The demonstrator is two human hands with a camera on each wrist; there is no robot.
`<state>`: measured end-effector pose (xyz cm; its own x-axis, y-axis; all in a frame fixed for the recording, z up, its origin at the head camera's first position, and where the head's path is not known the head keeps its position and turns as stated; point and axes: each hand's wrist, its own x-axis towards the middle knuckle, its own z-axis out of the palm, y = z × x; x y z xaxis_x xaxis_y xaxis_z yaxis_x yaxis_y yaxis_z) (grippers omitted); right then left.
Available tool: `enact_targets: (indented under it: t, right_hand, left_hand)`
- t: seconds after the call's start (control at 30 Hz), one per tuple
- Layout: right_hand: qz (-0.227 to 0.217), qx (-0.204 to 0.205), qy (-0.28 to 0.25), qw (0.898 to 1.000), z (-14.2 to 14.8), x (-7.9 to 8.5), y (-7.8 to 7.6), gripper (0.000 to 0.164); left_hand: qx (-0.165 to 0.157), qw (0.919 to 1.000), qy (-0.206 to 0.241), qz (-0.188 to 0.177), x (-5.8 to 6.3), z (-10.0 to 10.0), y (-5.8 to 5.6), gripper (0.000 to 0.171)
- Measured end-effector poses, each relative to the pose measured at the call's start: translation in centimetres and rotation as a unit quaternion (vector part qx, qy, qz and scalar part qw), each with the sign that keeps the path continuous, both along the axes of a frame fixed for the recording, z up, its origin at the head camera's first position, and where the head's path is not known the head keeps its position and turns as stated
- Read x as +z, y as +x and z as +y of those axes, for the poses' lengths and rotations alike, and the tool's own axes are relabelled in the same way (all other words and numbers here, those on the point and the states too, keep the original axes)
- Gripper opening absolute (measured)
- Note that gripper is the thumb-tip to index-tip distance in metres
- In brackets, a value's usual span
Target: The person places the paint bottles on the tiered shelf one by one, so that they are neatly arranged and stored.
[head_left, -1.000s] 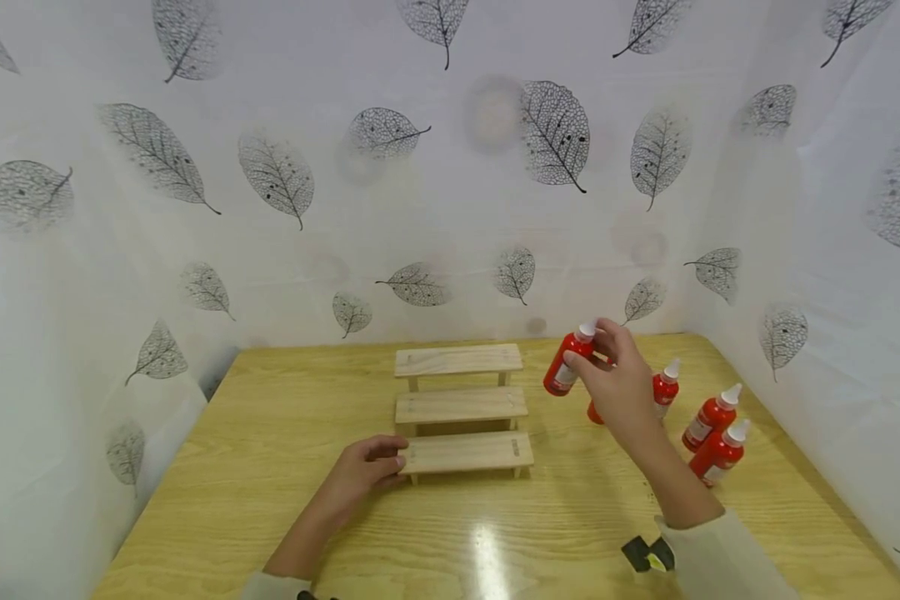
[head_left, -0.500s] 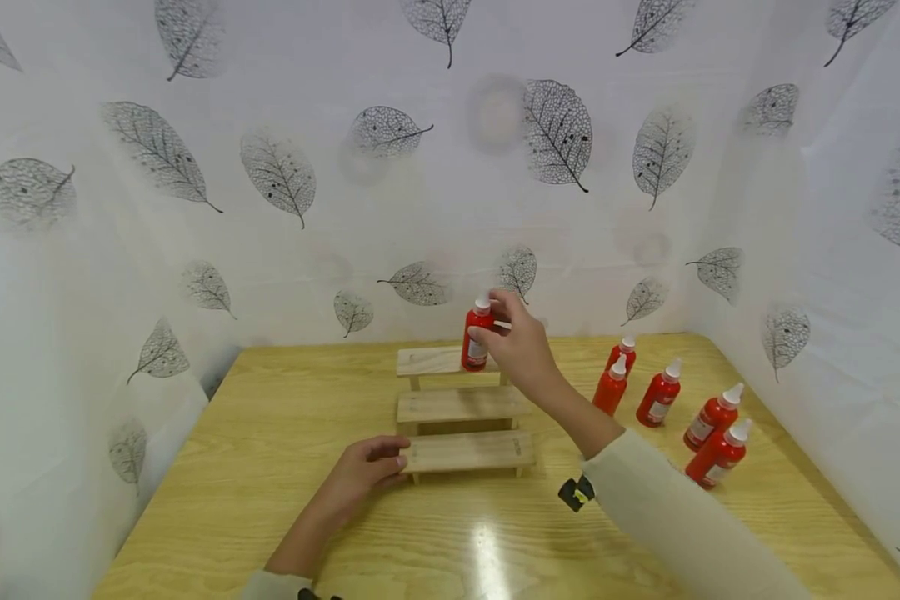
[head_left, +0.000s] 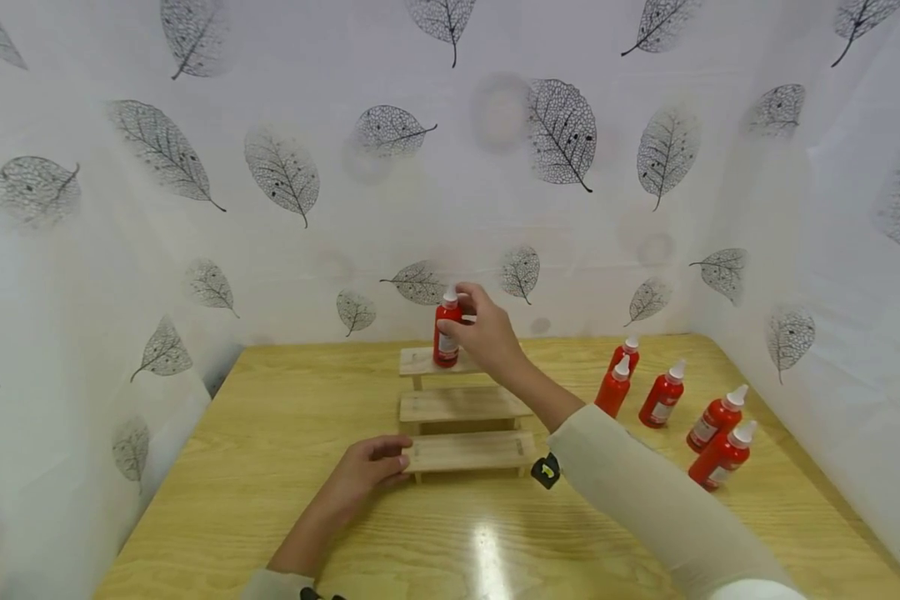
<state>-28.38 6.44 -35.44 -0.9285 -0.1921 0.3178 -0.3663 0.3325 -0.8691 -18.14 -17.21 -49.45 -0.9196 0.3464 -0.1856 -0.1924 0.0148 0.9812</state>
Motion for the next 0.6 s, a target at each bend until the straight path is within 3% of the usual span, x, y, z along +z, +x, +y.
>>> enact_targets:
  t: [0.37, 0.6]
  right_hand:
    - [-0.008, 0.016, 0.025, 1.000, -0.3, -0.1, 0.5, 0.065]
    - [0.018, 0.011, 0.061, 0.998, 2.2, -0.7, 2.2, 0.070]
  left_hand:
    - [-0.003, 1.0000, 0.005, -0.004, -0.1, 0.2, -0.2, 0.044]
    - [0.007, 0.9998, 0.011, -0.012, 0.0, 0.3, 0.0, 0.045]
